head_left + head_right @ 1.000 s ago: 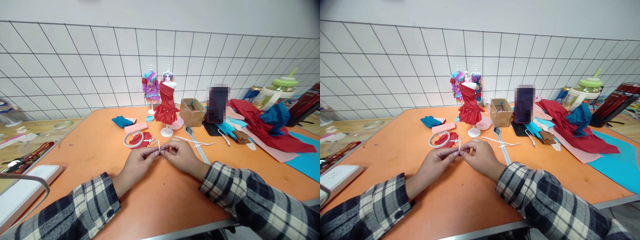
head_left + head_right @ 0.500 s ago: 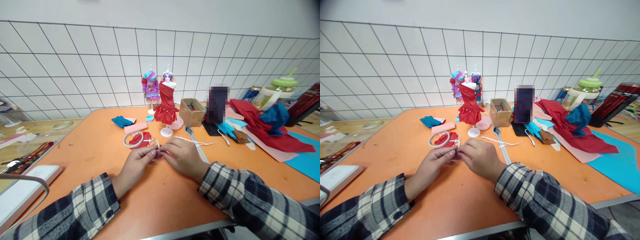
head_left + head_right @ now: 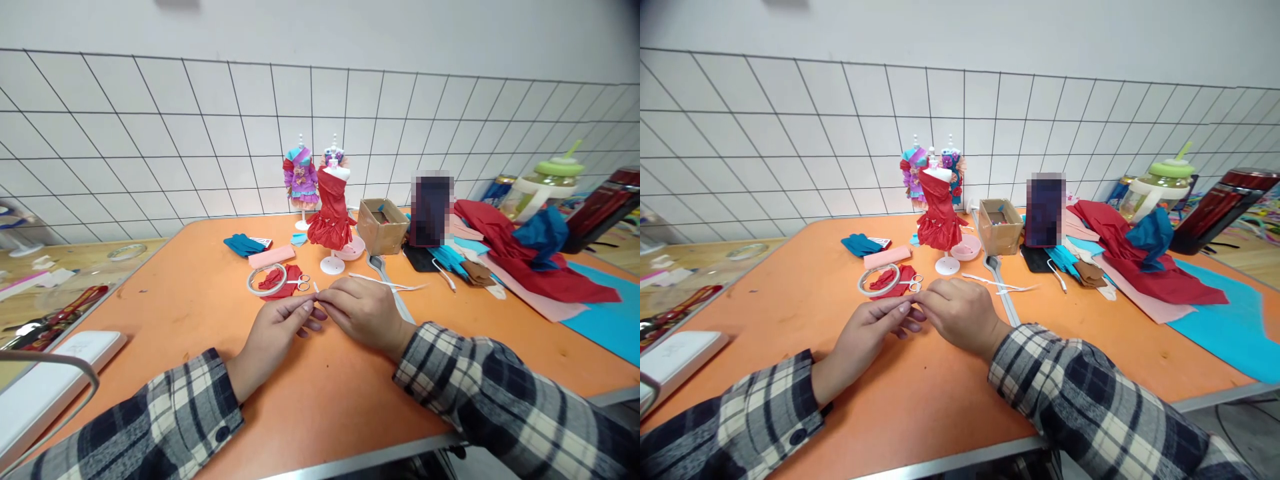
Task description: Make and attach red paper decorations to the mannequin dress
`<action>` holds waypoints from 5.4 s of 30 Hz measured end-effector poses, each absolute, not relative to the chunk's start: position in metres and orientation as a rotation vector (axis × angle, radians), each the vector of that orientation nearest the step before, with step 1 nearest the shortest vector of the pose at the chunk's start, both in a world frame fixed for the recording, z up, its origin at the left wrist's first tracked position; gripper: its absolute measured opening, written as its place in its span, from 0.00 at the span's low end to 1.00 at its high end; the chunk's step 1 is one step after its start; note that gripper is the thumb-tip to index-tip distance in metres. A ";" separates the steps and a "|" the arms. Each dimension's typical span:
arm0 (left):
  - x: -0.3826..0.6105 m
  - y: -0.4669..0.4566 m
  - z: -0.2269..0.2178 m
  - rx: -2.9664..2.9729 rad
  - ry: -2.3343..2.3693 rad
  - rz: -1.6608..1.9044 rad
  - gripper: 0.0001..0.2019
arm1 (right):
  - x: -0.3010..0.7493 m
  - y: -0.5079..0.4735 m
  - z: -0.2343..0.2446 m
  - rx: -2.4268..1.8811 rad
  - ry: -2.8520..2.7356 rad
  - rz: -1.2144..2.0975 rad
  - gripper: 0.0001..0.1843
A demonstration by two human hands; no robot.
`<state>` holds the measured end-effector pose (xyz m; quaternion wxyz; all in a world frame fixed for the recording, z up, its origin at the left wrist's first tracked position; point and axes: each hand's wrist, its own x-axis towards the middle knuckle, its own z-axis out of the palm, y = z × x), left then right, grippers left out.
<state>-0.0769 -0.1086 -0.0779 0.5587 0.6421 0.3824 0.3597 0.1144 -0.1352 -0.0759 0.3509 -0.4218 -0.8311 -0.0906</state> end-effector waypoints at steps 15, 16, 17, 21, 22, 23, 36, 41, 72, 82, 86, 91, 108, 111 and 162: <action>-0.072 -0.106 -0.079 1.756 1.021 0.926 0.15 | 0.102 -0.126 -0.081 -1.201 -1.573 0.626 0.03; -0.071 -0.106 -0.079 1.761 1.021 0.933 0.15 | 0.101 -0.126 -0.081 -1.190 -1.563 0.648 0.04; -0.071 -0.106 -0.079 1.762 1.025 0.938 0.15 | 0.100 -0.127 -0.081 -1.180 -1.557 0.664 0.04; -0.070 -0.106 -0.079 1.749 1.051 0.948 0.13 | 0.097 -0.128 -0.081 -1.167 -1.526 0.709 0.06; -0.070 -0.106 -0.079 1.750 1.060 0.954 0.13 | 0.096 -0.129 -0.081 -1.175 -1.508 0.722 0.06; -0.070 -0.106 -0.078 1.751 1.069 0.961 0.12 | 0.096 -0.129 -0.081 -1.188 -1.494 0.735 0.06; -0.062 -0.110 -0.069 1.579 1.131 0.905 0.13 | 0.092 -0.131 -0.083 -1.260 -1.574 0.507 0.06; -0.062 -0.111 -0.072 1.690 1.127 0.926 0.12 | 0.092 -0.129 -0.086 -1.331 -1.579 0.485 0.05; -0.064 -0.109 -0.075 1.789 1.156 0.834 0.12 | 0.100 -0.132 -0.083 -1.335 -1.890 0.240 0.03; -0.061 -0.112 -0.071 1.718 1.124 0.846 0.12 | 0.098 -0.126 -0.087 -1.339 -1.795 0.456 0.03; -0.062 -0.111 -0.072 1.656 1.133 0.846 0.11 | 0.096 -0.124 -0.085 -1.313 -1.643 0.708 0.01; -0.065 -0.111 -0.072 1.596 1.059 0.840 0.12 | 0.098 -0.123 -0.084 -1.280 -1.542 0.834 0.03; -0.066 -0.108 -0.077 1.460 1.014 0.871 0.15 | 0.099 -0.125 -0.081 -1.268 -1.668 0.589 0.05; -0.065 -0.109 -0.075 1.461 1.033 0.889 0.14 | 0.098 -0.125 -0.082 -1.274 -1.691 0.543 0.05; -0.064 -0.106 -0.072 1.522 1.024 0.893 0.10 | 0.091 -0.128 -0.087 -1.201 -1.591 0.607 0.01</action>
